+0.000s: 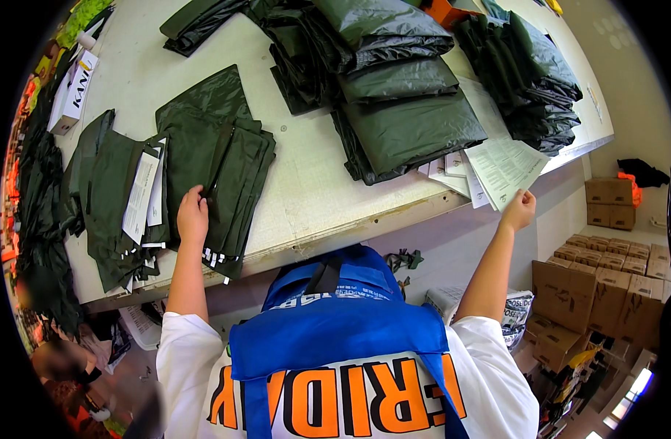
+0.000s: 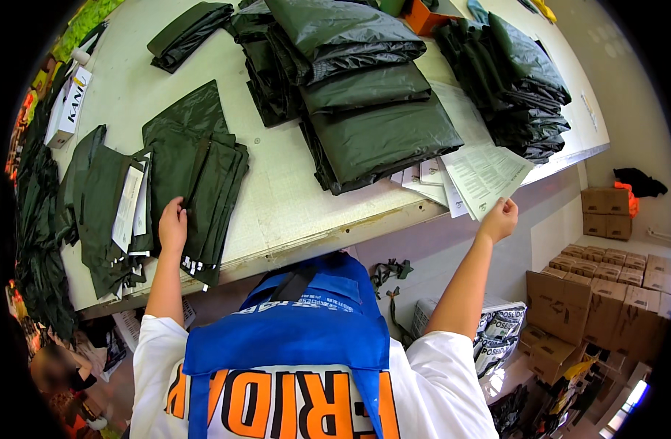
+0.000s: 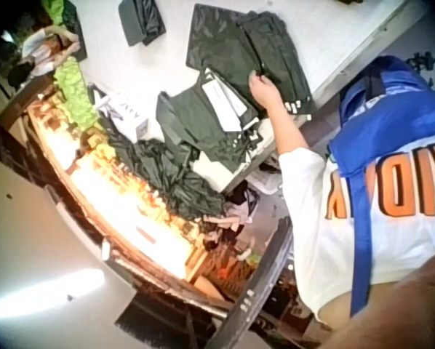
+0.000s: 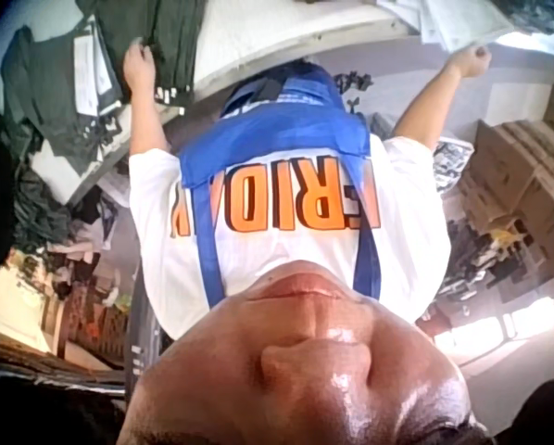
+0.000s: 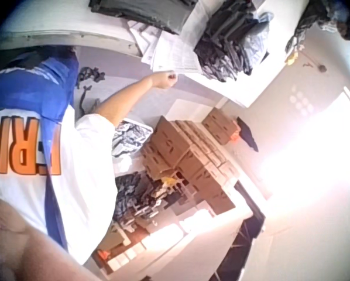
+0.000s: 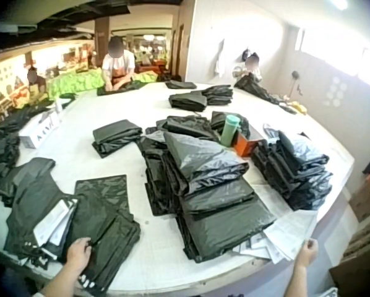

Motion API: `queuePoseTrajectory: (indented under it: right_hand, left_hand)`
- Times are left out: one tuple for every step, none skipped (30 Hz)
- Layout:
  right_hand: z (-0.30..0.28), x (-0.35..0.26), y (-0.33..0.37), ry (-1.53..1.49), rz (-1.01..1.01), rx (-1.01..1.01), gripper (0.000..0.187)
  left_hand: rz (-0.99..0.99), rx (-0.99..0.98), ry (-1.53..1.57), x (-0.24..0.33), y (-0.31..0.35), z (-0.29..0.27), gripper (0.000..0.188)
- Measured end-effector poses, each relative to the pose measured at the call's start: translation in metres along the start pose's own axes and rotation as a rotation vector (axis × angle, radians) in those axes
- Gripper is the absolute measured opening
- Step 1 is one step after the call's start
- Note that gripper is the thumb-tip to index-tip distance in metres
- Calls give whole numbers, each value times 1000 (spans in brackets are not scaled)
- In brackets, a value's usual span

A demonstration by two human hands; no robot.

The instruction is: The person inserts white paper documents into dark green fabric pouches on a table. They handle each pouch and paper individually, then place the completed units into a growing stack.

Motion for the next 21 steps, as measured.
queuePoseTrajectory:
  right_hand:
    - [-6,3,-3,-93,11,39,20]
    - [-11,8,-9,-186,23,77,20]
    - [-16,13,-16,-280,31,112,20]
    - [-26,20,-27,-360,32,150,20]
    - [-41,24,-39,-441,30,186,19]
    - [-57,25,-44,-522,29,222,19]
    - [-76,14,-42,-570,35,226,19]
    - [-102,-2,-38,-616,40,229,19]
    - [-125,-19,-30,-625,42,236,20]
    - [-146,-35,-21,-644,41,253,21]
    - [-163,-44,-15,-715,58,223,22]
    - [-181,-53,-9,-651,91,254,23]
    - [-193,-55,-11,-801,7,177,23]
    - [-202,-81,2,-851,5,107,21]
    - [-202,-96,12,-884,-2,46,18]
    - [-193,-112,28,-902,30,-67,16]
    - [-177,-119,48,-928,69,-182,14]
    - [-160,-135,75,-868,85,-292,10]
    - [-143,-154,105,-805,91,-395,7]
    - [-125,-173,139,-660,8,-555,5]
    - [-105,-188,167,-509,-81,-708,4]
  left_hand:
    - [-9,5,-19,9,-2,-4,36]
    - [32,0,-46,15,-4,-6,38]
    - [69,-3,-75,21,-5,-9,41]
    - [107,-6,-104,26,-6,-12,43]
    - [139,-26,-115,30,-6,-17,42]
    - [172,-45,-126,33,-5,-21,41]
    - [199,-62,-137,35,-4,-25,39]
    - [220,-53,-134,37,-2,-29,37]
    - [241,-45,-130,38,0,-32,35]
    - [260,-36,-130,40,2,-36,33]
    - [262,-11,-107,42,5,-41,31]
    - [263,15,-87,47,4,-45,29]
    - [255,41,-69,49,6,-50,27]
    - [274,56,-33,50,4,-53,28]
    - [253,72,-6,51,3,-54,28]
    - [222,66,2,53,2,-58,30]
    - [222,71,-21,56,1,-61,31]
    - [218,60,-4,58,-2,-64,32]
    - [218,58,-8,53,-5,-64,34]
    - [194,46,8,52,-7,-68,36]
    - [169,35,27,50,-7,-72,38]
Point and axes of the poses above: each hand's wrist, its own y-axis away from the middle knuckle, its own z-axis out of the palm, x = y × z, the point moved 3 cm from there along -y, towards the middle knuckle, and after that the axes turned 5 degrees about z, right-handed, at the moved point
